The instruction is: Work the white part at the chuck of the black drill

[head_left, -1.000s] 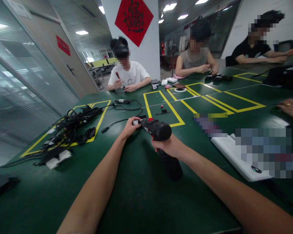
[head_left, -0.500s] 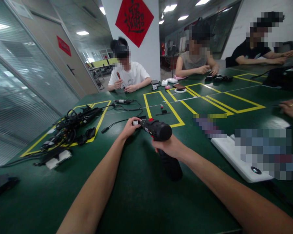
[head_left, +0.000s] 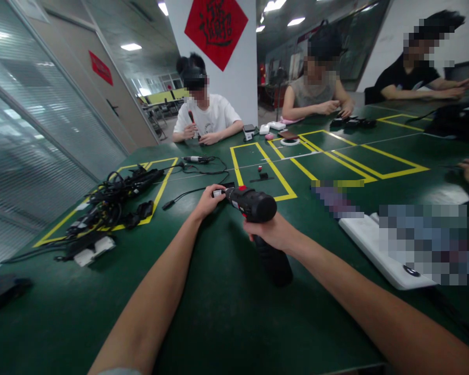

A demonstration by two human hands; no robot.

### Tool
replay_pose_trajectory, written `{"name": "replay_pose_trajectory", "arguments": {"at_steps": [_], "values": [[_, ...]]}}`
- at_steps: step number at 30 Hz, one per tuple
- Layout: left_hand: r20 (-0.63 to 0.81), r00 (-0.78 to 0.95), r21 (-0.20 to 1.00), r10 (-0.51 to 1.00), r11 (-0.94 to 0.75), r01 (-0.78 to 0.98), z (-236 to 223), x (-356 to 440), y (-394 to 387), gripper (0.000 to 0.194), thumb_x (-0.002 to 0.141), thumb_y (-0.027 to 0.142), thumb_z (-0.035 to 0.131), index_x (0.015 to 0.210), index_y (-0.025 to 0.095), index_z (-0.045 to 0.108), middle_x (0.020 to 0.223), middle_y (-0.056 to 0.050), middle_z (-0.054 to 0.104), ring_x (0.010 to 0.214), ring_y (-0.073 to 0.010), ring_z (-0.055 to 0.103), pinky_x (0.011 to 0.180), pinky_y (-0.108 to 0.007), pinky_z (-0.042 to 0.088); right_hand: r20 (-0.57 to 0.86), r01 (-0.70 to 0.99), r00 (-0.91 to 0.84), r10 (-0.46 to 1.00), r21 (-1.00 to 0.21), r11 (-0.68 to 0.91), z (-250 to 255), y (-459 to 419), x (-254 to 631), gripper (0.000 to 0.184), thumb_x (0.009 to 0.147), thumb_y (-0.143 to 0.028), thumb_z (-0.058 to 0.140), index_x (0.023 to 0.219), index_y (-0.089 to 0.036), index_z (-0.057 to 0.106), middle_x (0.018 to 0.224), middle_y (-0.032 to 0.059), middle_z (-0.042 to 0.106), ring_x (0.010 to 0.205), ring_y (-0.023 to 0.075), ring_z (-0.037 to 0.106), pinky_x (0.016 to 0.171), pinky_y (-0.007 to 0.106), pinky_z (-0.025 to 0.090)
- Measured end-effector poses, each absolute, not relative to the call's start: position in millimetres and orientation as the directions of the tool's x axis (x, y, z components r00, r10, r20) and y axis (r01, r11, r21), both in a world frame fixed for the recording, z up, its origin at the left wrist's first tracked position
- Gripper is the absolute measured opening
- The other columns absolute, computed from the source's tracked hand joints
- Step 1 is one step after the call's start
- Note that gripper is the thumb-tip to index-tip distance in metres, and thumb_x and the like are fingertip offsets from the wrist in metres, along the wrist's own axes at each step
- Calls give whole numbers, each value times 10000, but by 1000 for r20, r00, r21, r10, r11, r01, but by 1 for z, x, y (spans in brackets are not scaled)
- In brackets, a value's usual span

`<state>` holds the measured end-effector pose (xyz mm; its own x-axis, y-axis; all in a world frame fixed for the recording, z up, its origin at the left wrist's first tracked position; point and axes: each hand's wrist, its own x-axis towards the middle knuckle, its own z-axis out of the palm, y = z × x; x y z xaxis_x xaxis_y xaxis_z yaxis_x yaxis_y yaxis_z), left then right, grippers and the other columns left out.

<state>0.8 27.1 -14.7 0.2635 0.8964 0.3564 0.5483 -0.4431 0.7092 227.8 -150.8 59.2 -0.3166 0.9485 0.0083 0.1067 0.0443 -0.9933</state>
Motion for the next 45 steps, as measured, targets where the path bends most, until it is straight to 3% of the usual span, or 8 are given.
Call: {"name": "replay_pose_trajectory", "arguments": {"at_steps": [45], "values": [[310, 209, 765, 927, -374, 524, -6, 4, 21, 280, 760, 304, 610, 1008, 213, 703, 1098, -71, 661, 1081, -247, 572, 1045, -417, 396, -54, 48, -296, 954, -998, -42, 60, -150, 232, 48, 667, -121, 603, 677, -167, 606, 547, 3, 589, 532, 153, 557, 564, 290, 414]]}}
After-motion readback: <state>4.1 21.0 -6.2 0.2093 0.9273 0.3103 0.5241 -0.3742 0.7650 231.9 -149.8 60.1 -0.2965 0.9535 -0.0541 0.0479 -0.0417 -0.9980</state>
